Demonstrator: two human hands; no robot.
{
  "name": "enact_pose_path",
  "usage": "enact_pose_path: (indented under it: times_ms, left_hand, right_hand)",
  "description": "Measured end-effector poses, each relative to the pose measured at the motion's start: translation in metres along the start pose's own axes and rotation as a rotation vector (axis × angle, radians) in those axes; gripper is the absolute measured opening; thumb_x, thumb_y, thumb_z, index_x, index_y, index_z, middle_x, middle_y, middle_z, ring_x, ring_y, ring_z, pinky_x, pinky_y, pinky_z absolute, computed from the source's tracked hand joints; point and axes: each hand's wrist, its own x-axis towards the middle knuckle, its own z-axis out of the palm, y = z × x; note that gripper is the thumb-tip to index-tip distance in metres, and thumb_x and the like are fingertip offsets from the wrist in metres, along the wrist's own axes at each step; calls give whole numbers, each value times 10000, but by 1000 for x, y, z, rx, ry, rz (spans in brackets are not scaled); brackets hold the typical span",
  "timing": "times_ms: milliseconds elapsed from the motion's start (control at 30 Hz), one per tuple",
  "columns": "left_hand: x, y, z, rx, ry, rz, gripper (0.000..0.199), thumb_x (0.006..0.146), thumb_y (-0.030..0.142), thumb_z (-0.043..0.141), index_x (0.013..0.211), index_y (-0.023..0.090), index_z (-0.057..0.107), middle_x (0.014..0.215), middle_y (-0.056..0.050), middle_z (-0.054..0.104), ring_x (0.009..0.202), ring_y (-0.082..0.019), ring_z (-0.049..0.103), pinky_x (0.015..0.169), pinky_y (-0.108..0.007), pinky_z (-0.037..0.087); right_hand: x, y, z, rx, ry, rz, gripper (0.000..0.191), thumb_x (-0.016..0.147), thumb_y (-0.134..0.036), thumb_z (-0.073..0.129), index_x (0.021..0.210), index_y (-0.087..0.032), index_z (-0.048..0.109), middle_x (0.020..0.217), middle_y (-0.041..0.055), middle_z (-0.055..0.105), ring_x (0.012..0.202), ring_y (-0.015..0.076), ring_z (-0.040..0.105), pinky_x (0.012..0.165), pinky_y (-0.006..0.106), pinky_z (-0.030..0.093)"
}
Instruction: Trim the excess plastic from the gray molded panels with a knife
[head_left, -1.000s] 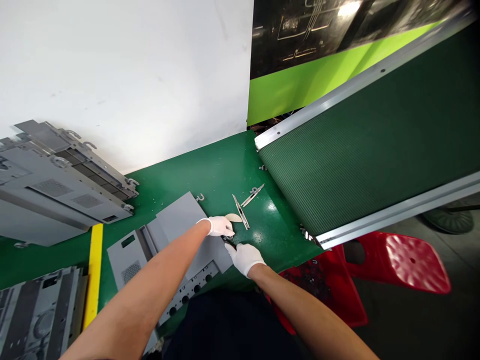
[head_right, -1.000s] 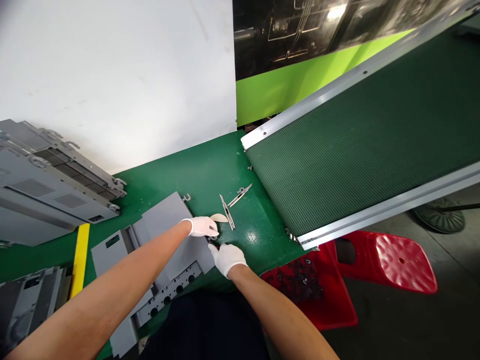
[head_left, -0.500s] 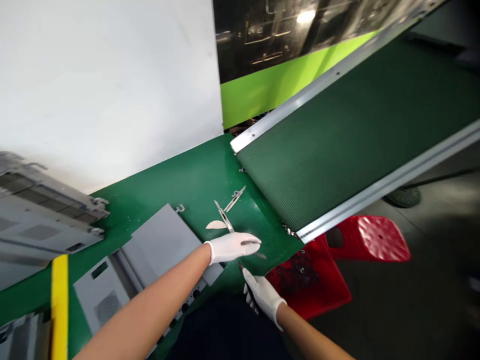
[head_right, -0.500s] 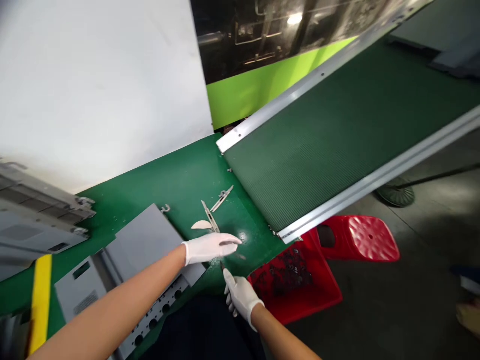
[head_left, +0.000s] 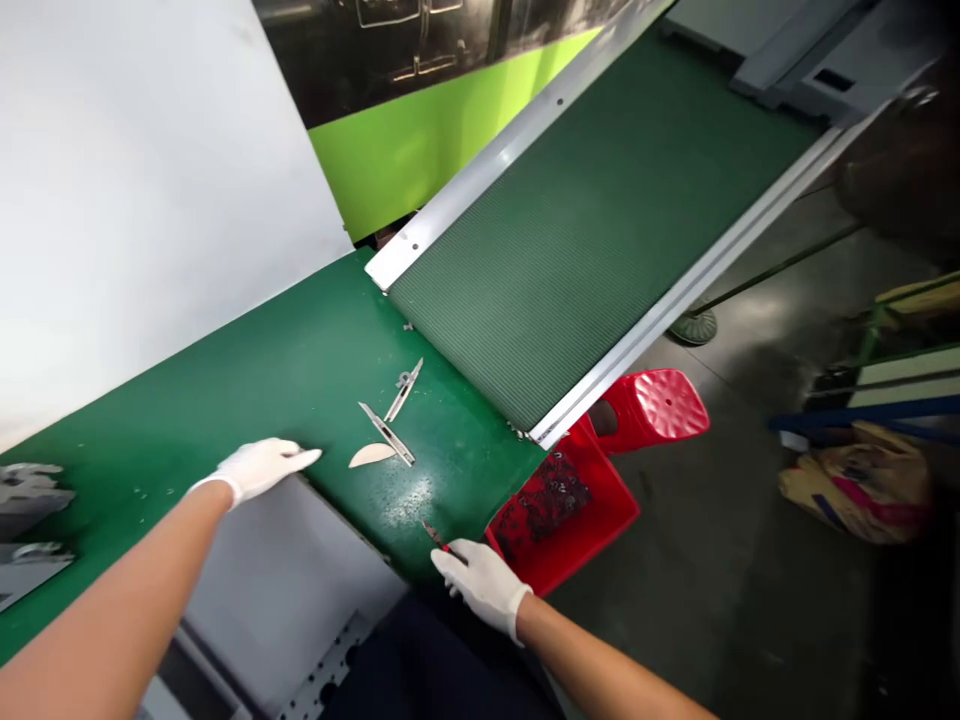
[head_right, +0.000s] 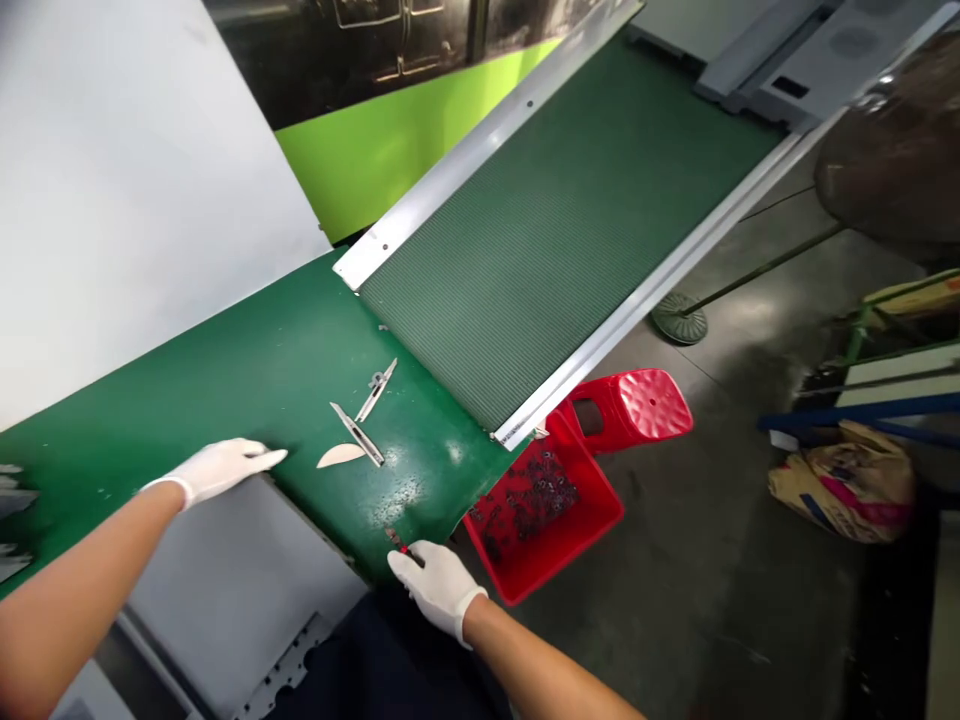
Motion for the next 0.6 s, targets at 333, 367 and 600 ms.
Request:
enact_pose_path:
  times_ms: [333, 367, 600]
  left_hand:
    - [-19, 8, 19, -205, -198, 106, 447, 779, 615, 572, 768, 205, 748, 812, -34, 723, 722, -166, 583, 653, -260, 404]
    - [-18, 5, 19, -213, -197, 91, 428, 776, 594, 583, 761, 202, 754, 805, -36, 725, 712, -164, 580, 646, -261, 403]
    - [-11, -11, 23, -296, -218, 105, 415, 787, 578, 586, 790, 210, 777, 843, -32, 752, 734, -167, 607, 667, -261, 425]
  right_hand:
    - [103, -88, 73, -446, -187, -91, 591, 938, -680, 348, 949, -193, 681, 1036, 151, 727, 989, 299, 666, 847, 368, 437]
    - [111, -92, 82, -472, -198, -79, 609, 937, -684, 338, 961, -183, 685, 1053, 168, 723, 1006, 311, 666, 858, 377, 441]
    - [139, -107, 115, -527, -234, -44, 665, 939, -693, 313, 1022, -152, 691, 1093, 195, 715, 1027, 319, 664, 859, 378, 450]
